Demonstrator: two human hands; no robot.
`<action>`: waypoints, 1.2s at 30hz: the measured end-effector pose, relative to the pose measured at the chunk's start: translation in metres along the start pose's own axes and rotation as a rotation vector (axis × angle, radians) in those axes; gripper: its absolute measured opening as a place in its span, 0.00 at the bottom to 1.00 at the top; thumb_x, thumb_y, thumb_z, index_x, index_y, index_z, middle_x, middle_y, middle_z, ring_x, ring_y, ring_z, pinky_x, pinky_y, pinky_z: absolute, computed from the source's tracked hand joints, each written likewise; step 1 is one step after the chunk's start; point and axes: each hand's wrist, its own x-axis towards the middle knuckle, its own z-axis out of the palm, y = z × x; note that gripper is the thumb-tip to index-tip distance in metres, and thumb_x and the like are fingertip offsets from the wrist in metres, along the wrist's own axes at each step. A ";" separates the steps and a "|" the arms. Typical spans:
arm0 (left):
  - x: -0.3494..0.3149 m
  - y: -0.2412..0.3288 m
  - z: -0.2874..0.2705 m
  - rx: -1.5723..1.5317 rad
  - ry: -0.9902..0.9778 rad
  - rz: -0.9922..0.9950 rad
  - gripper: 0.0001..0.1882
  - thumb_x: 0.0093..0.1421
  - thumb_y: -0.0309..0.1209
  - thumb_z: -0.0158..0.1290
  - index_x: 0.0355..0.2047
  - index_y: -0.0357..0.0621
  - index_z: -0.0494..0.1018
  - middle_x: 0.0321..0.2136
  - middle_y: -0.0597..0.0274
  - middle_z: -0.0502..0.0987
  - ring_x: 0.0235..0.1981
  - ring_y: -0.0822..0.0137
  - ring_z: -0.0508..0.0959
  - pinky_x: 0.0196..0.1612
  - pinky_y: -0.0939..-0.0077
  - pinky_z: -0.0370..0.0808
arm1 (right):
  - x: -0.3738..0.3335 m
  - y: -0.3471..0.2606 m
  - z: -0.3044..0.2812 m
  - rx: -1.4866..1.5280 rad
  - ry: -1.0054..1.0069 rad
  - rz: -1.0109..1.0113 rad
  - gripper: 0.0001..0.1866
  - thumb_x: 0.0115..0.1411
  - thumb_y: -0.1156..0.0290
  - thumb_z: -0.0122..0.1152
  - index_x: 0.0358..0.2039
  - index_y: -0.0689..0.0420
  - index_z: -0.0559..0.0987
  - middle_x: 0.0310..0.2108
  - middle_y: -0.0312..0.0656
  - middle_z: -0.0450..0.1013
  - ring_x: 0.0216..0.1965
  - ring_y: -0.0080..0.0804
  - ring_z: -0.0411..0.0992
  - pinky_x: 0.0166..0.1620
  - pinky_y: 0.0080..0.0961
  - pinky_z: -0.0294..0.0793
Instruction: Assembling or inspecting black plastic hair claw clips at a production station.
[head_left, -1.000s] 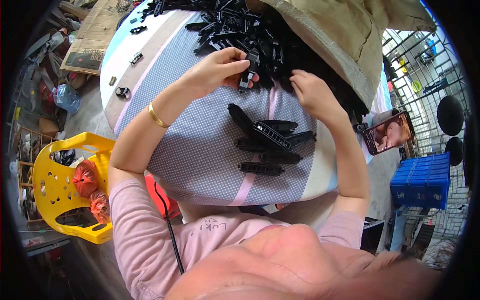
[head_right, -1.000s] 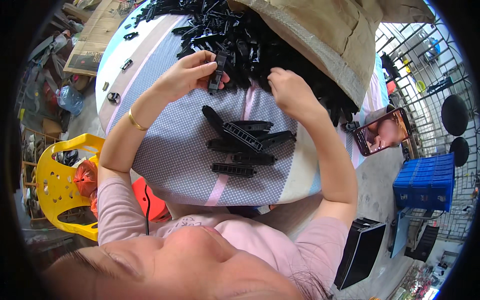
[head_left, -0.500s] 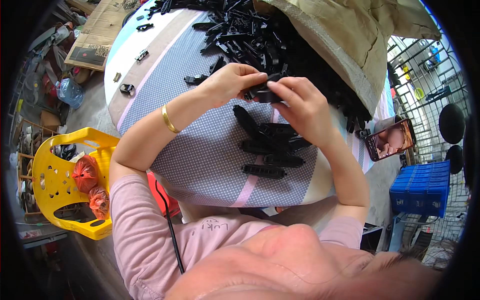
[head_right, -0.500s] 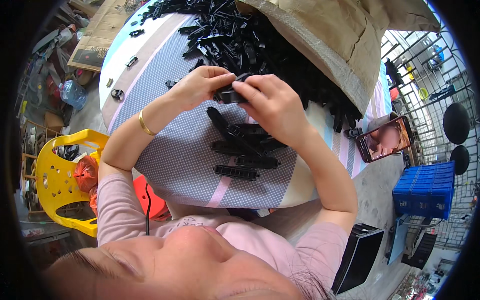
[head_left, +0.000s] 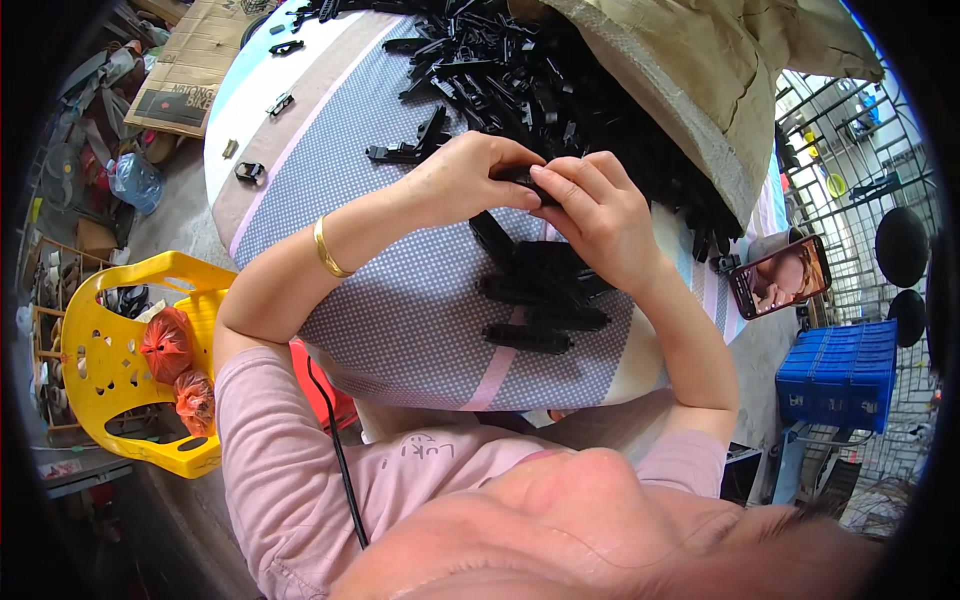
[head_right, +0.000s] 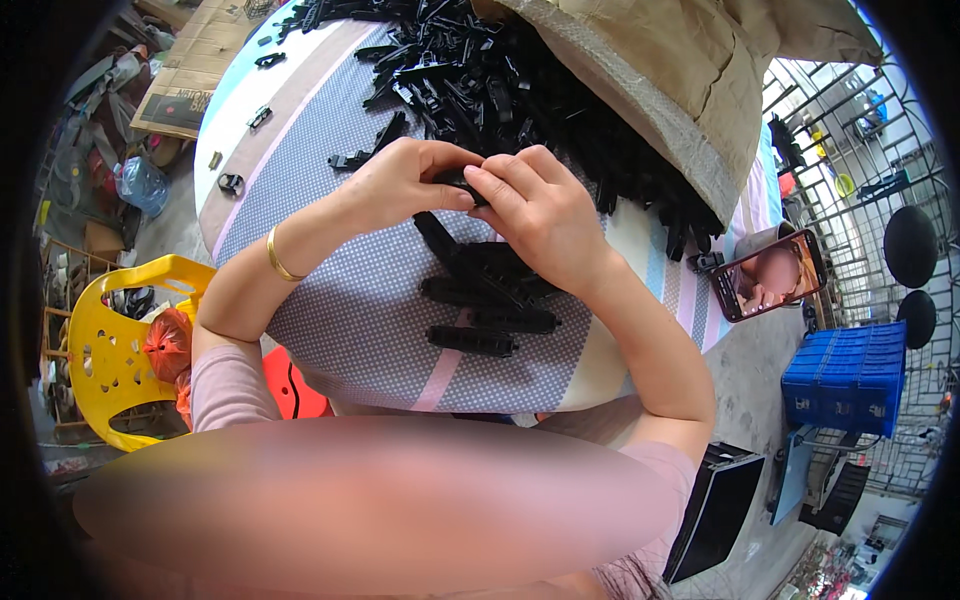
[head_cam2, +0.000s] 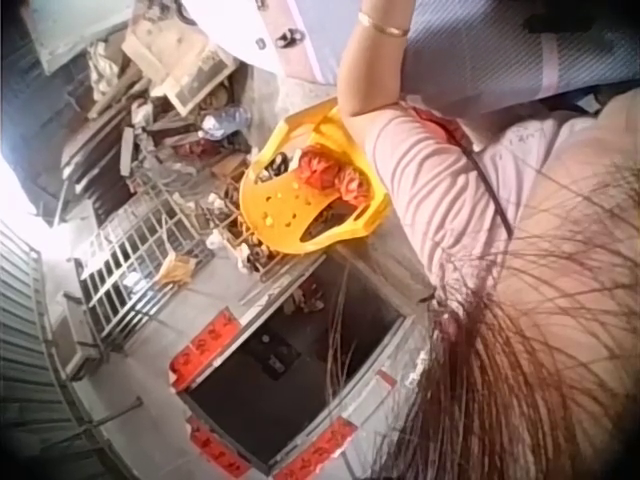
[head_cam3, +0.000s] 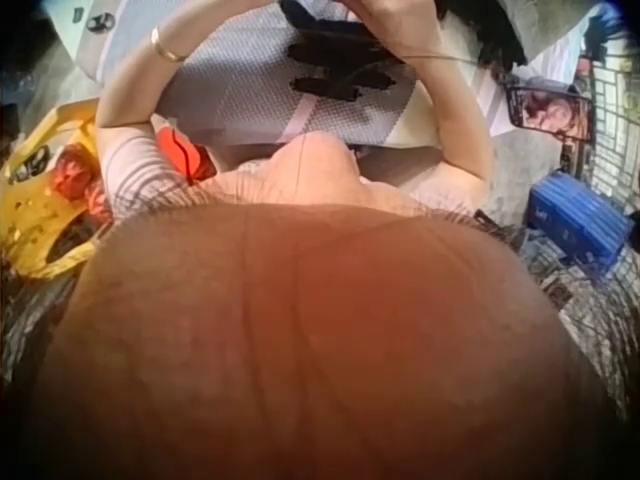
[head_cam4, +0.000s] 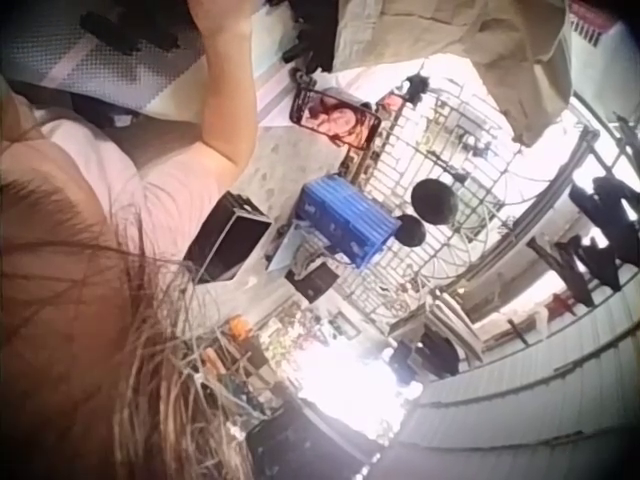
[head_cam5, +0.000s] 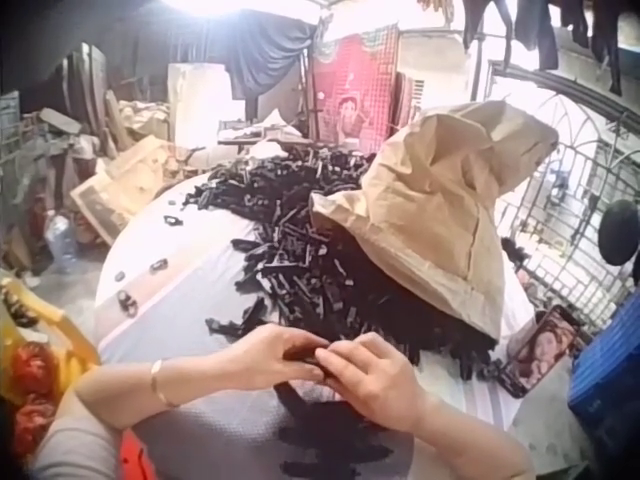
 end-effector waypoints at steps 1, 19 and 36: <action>0.000 0.001 -0.001 0.016 0.012 0.019 0.21 0.51 0.30 0.59 0.45 0.34 0.72 0.31 0.57 0.78 0.30 0.71 0.76 0.36 0.80 0.73 | 0.000 0.000 0.000 0.034 0.009 0.031 0.22 0.41 0.72 0.68 0.40 0.59 0.76 0.36 0.39 0.72 0.34 0.37 0.70 0.37 0.29 0.72; 0.000 0.005 -0.007 0.369 -0.098 0.198 0.23 0.46 0.30 0.61 0.44 0.40 0.72 0.35 0.55 0.76 0.39 0.60 0.74 0.42 0.68 0.71 | -0.012 0.011 -0.008 0.309 -0.232 0.348 0.17 0.44 0.70 0.67 0.35 0.62 0.77 0.31 0.44 0.73 0.32 0.39 0.71 0.35 0.28 0.69; -0.003 -0.021 -0.066 0.731 -0.080 -0.018 0.14 0.47 0.32 0.60 0.31 0.36 0.71 0.23 0.54 0.75 0.26 0.60 0.76 0.30 0.69 0.71 | 0.030 0.017 0.053 -0.036 -0.224 0.212 0.24 0.48 0.56 0.64 0.43 0.57 0.75 0.35 0.40 0.72 0.36 0.37 0.71 0.37 0.30 0.73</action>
